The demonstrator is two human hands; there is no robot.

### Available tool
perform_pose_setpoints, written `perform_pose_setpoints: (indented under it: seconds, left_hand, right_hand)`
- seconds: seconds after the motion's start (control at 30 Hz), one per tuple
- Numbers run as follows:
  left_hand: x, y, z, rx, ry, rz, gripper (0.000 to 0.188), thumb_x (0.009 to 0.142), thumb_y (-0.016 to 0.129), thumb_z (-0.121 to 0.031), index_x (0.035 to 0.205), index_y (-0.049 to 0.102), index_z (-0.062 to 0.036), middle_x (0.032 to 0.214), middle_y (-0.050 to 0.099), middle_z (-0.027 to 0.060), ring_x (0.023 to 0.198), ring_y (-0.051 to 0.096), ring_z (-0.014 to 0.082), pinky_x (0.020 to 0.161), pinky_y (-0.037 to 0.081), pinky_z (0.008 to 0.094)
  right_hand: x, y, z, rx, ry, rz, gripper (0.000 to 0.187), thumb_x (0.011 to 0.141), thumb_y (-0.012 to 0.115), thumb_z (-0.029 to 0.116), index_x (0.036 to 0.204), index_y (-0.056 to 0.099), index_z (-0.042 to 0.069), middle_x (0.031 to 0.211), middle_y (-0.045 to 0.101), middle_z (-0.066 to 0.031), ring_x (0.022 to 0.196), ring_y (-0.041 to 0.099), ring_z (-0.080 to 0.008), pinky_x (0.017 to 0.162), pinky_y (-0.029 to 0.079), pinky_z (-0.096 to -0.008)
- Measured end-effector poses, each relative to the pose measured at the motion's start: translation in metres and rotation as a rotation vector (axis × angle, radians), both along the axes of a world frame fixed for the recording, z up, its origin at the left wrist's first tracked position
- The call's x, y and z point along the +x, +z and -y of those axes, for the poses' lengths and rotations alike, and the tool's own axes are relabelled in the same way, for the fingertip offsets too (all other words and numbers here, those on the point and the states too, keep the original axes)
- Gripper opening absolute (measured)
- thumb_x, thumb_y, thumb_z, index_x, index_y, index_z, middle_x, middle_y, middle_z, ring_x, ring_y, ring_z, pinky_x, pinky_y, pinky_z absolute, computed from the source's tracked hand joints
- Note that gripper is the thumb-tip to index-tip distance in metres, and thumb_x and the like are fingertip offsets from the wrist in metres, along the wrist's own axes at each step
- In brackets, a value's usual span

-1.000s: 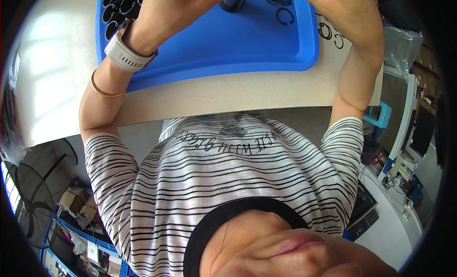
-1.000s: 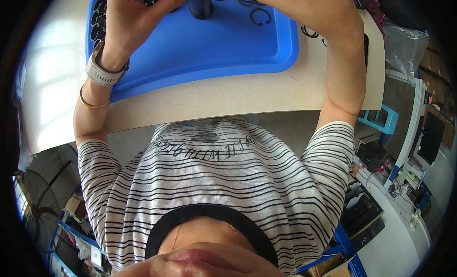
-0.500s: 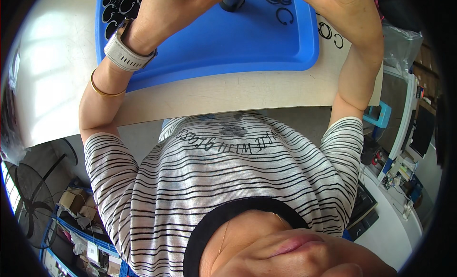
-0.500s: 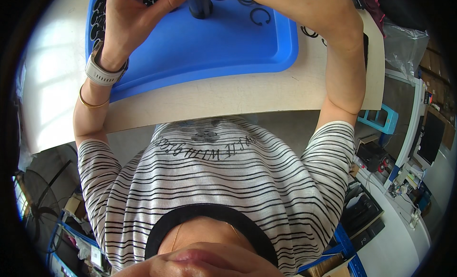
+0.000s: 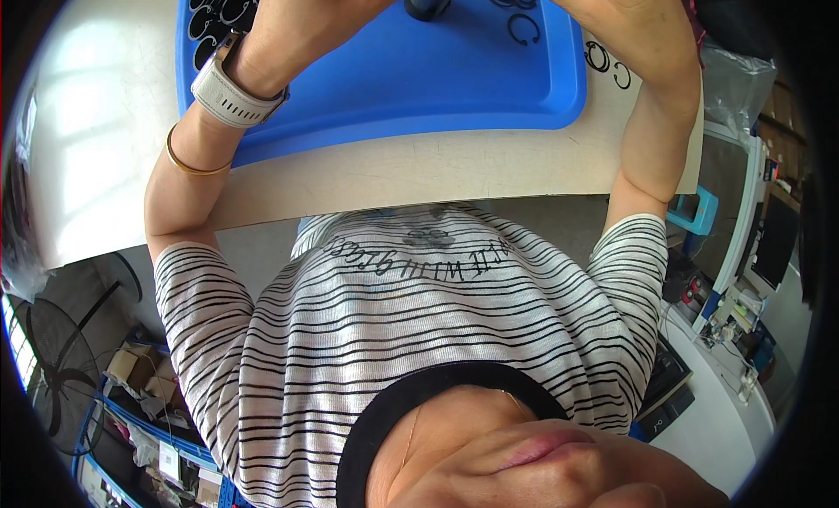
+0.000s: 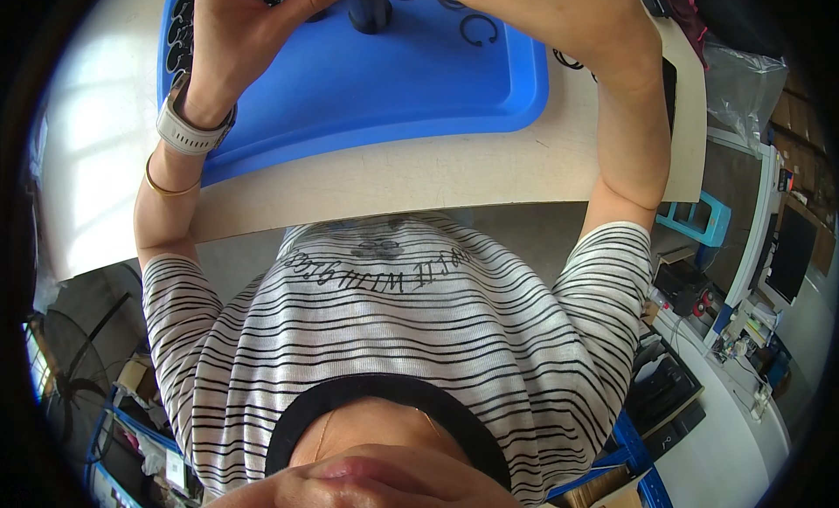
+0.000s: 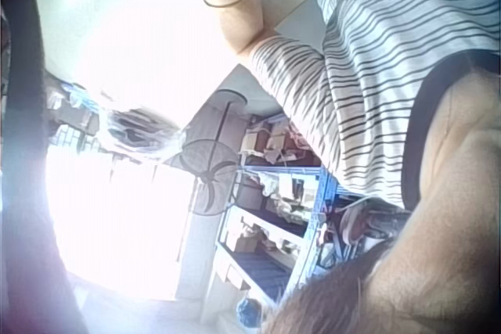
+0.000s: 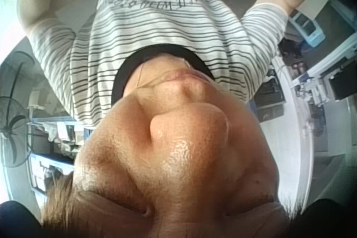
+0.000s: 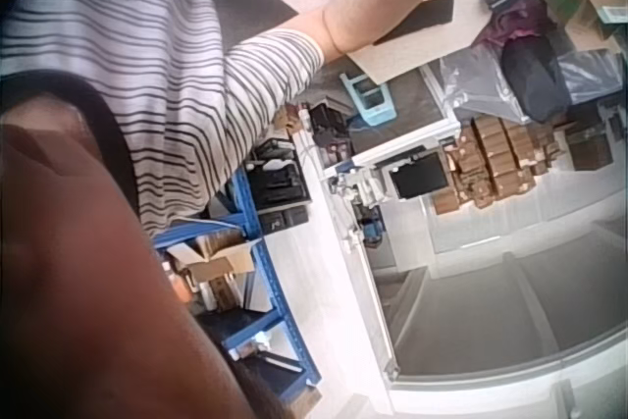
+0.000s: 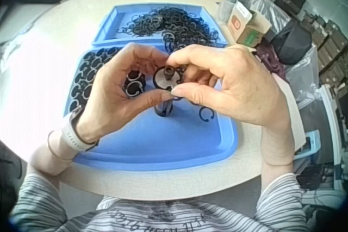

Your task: Inspecting and sorting small black plastic clips on a workbench.

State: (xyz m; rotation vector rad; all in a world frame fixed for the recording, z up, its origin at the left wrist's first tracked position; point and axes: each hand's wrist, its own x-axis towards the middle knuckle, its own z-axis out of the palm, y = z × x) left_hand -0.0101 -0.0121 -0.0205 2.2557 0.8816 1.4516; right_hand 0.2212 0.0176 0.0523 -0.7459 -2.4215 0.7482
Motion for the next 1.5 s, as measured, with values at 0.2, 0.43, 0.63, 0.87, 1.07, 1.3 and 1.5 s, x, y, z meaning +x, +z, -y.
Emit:
perform_pose_setpoints:
  seconds: [0.2,0.43,0.63,0.87,1.07,1.3,1.5]
  left_hand:
    - [-0.001,-0.004,-0.005,-0.024,-0.043,0.054,0.051,0.081,0.087,-0.009,0.124,0.060,-0.0009,0.112,0.069,0.0078,0.099,0.067,0.0158,0.090,0.056,0.0310]
    - [-0.003,-0.001,-0.006,-0.052,-0.084,0.049,0.051,0.080,0.088,-0.010,0.123,0.062,-0.0001,0.111,0.070,0.0081,0.099,0.067,0.0161,0.090,0.056,0.0312]
    - [-0.003,0.001,-0.005,-0.058,-0.059,0.027,0.050,0.079,0.088,-0.008,0.121,0.062,0.0001,0.110,0.070,0.0081,0.099,0.067,0.0160,0.090,0.056,0.0308]
    - [-0.002,-0.007,-0.010,-0.001,-0.105,0.110,0.051,0.081,0.087,-0.006,0.124,0.060,0.0003,0.114,0.069,0.0093,0.101,0.068,0.0167,0.091,0.056,0.0312]
    - [-0.004,-0.001,-0.006,-0.039,-0.100,0.073,0.052,0.081,0.086,-0.006,0.125,0.059,0.0006,0.116,0.068,0.0103,0.103,0.068,0.0176,0.092,0.056,0.0319]
    - [-0.002,-0.005,-0.008,-0.027,-0.113,0.117,0.052,0.081,0.087,-0.006,0.125,0.059,0.0002,0.116,0.069,0.0099,0.103,0.068,0.0176,0.092,0.056,0.0319]
    - [-0.003,0.000,-0.003,-0.078,-0.071,0.050,0.052,0.081,0.087,-0.006,0.125,0.059,-0.0016,0.114,0.070,0.0083,0.101,0.067,0.0163,0.091,0.056,0.0315]
  right_hand:
    - [-0.004,0.000,0.001,0.068,-0.011,0.053,0.030,0.089,0.077,0.008,0.117,0.069,0.001,0.080,0.074,-0.0101,0.068,0.070,-0.0141,0.062,0.055,-0.0268]
    - [-0.007,-0.002,0.002,0.044,-0.049,0.029,0.025,0.089,0.076,0.007,0.112,0.070,0.002,0.076,0.073,-0.0088,0.065,0.069,-0.0126,0.060,0.054,-0.0258]
    - [-0.004,-0.008,-0.003,0.087,-0.007,0.004,0.023,0.089,0.075,0.006,0.111,0.070,0.002,0.076,0.073,-0.0090,0.065,0.069,-0.0126,0.059,0.053,-0.0259]
    - [0.001,-0.005,-0.004,0.071,-0.035,-0.006,0.027,0.088,0.075,0.004,0.114,0.072,0.000,0.082,0.075,-0.0114,0.069,0.071,-0.0137,0.064,0.055,-0.0266]
    - [0.003,0.011,0.003,0.123,0.016,0.027,0.030,0.086,0.076,0.004,0.115,0.072,-0.001,0.084,0.076,-0.0127,0.073,0.072,-0.0146,0.066,0.056,-0.0264]
    - [0.002,0.014,0.006,0.113,-0.004,0.065,0.030,0.085,0.076,0.002,0.115,0.071,-0.002,0.085,0.076,-0.0146,0.074,0.074,-0.0157,0.067,0.058,-0.0275]
    - [0.003,0.000,-0.005,0.012,-0.070,0.068,0.029,0.085,0.076,0.002,0.113,0.071,-0.003,0.087,0.077,-0.0168,0.076,0.076,-0.0196,0.068,0.059,-0.0293]
